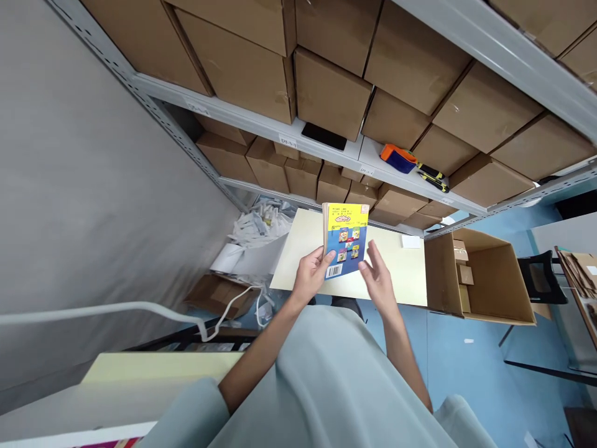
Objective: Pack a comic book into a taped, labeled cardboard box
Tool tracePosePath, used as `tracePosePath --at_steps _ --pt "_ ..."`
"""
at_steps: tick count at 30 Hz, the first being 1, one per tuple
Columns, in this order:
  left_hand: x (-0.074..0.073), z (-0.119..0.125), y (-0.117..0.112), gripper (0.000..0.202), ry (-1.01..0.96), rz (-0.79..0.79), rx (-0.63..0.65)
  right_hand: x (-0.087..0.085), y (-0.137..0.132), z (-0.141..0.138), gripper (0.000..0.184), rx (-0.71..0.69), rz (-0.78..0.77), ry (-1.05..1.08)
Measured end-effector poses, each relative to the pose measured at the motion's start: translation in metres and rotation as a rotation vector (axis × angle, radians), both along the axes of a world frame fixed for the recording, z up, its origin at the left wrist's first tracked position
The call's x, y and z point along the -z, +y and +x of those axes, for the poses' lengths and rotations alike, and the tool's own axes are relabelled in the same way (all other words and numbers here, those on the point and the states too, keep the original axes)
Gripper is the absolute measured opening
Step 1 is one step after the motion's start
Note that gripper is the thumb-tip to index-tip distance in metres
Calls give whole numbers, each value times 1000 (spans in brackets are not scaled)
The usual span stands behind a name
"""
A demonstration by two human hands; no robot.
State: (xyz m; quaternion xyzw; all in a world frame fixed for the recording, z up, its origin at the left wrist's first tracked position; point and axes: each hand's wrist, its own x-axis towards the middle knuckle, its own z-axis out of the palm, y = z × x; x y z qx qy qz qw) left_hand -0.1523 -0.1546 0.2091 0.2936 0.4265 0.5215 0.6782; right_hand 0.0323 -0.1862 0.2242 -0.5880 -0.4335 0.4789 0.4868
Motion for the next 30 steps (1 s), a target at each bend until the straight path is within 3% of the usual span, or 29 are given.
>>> tracePosePath --at_steps 5,8,13,24,30 --pt "-17 9 -13 51 144 108 -44 -16 -14 -27 87 -209 67 -120" --pt "-20 9 -18 53 196 138 -23 -25 -22 -37 84 -215 124 -239" --pt "-23 7 -23 52 239 143 -9 -35 -30 -37 85 -217 159 -263" --pt "-33 11 -26 52 229 166 -29 -33 -32 -40 92 -213 194 -321" --pt "-25 10 -29 50 277 243 -9 -33 -34 -38 94 -222 212 -402"
